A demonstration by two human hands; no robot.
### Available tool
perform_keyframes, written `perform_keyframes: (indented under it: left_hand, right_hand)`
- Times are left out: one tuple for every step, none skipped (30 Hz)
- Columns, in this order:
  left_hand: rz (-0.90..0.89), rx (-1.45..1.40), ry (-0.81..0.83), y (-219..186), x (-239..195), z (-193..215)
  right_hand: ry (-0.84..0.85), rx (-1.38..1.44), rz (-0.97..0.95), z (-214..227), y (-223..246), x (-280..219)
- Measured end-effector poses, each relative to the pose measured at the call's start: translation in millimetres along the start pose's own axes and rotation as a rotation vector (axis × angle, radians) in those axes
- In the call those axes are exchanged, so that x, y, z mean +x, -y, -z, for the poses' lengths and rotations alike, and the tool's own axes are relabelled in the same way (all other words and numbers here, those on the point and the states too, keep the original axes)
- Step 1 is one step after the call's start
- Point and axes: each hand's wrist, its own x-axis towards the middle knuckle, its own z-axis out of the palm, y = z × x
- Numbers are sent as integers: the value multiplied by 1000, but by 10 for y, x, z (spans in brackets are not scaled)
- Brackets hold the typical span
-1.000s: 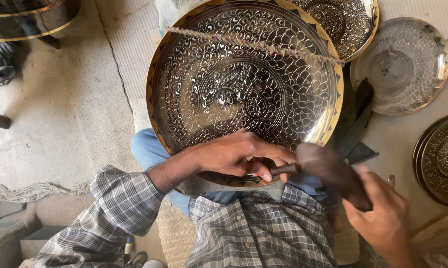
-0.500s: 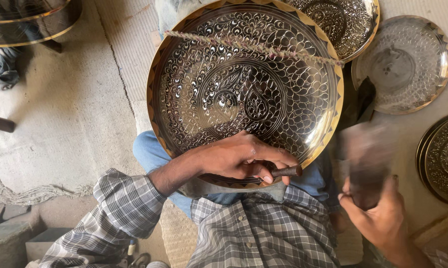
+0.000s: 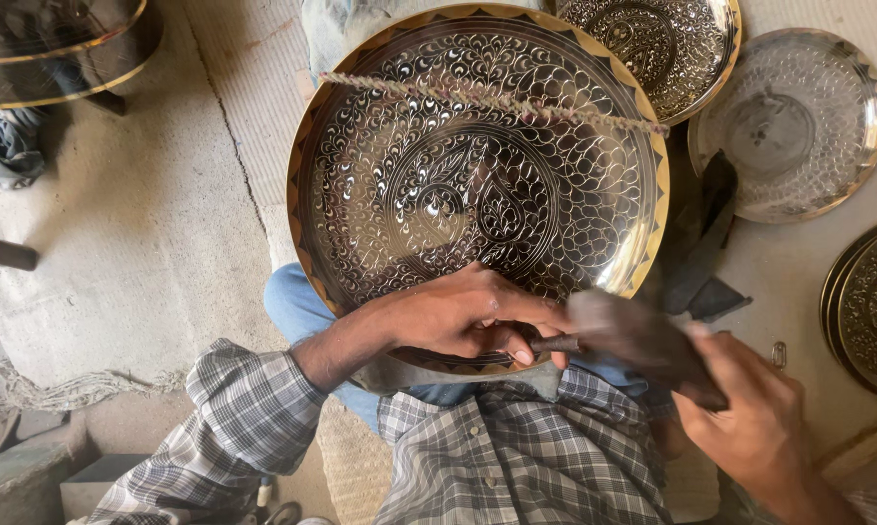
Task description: The person uses a hammer and a chisel to emboss intricate patterns onto a large metal plate. They repeatedly strike the chisel against the plate's surface to create detailed designs.
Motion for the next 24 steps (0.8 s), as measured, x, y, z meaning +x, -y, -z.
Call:
perform_keyframes:
  left_hand:
    - [-56, -7, -34, 4, -1, 12]
    - [-111, -20, -68, 7, -4, 3]
    - [-70, -13, -46, 7, -5, -7]
    - [-31, -2, -25, 0, -7, -9]
    - [8, 9, -3, -15, -9, -15]
    - [-17, 1, -92, -38, -11, -18]
    - [-42, -8, -182, -70, -17, -27]
    - [-65, -19, -274, -117, -30, -52]
    - [-61, 0, -443, -169, -48, -85]
    - [-57, 18, -610, -221, -72, -136]
    - [-55, 36, -777, -279, -98, -196]
    - [41, -35, -856, -336, -116, -238]
    - [139, -107, -931, -387, -131, -287]
    - [245, -184, -1003, -431, -157, -357]
    - [277, -222, -1057, -458, -171, -429]
    - [303, -259, -1107, -468, -173, -484]
    - [331, -296, -1157, -458, -164, -530]
    - [326, -319, -1177, -449, -158, -590]
    - [322, -342, -1197, -431, -152, -641]
    - [312, -364, -1214, -396, -139, -671]
    - [277, -330, -1201, -369, -133, -693]
    - [239, -296, -1189, -347, -118, -701]
    - [201, -262, -1176, -334, -109, -706]
    - [221, -229, -1165, -319, -111, -716]
  right_hand:
    - [-27, 181, -115, -7, 17, 15]
    - [-48, 360, -234, -7, 33, 15]
    - [-44, 181, -110, -13, 39, 22]
    - [-38, 1, 16, -31, 40, 40]
    - [-28, -181, 143, -51, 40, 51]
    - [-88, -92, 150, -94, 39, 57]
    - [-147, -3, 157, -157, 38, 60]
    - [-202, 87, 163, -223, 33, 55]
    - [-237, 292, 101, -307, 24, 48]
    - [-272, 497, 34, -414, 22, 17]
    - [-305, 702, -34, -524, 6, -8]
    - [-339, 730, -12, -645, -29, 5]
    - [-374, 758, 11, -773, -70, 30]
    - [-404, 786, 29, -890, -103, 32]
    - [-360, 732, 14, -980, -131, 21]
    - [-320, 674, 1, -1040, -169, 32]
    - [-279, 617, -12, -1056, -207, 43]
    - [-292, 599, -23, -1022, -231, 30]
    - [-304, 581, -35, -961, -251, 36]
    - [-320, 561, -44, -890, -258, 69]
    - [-280, 497, -68, -782, -242, 93]
    - [-239, 433, -90, -623, -223, 124]
    - [-198, 370, -112, -463, -191, 171]
    - [-189, 312, -67, -338, -152, 236]
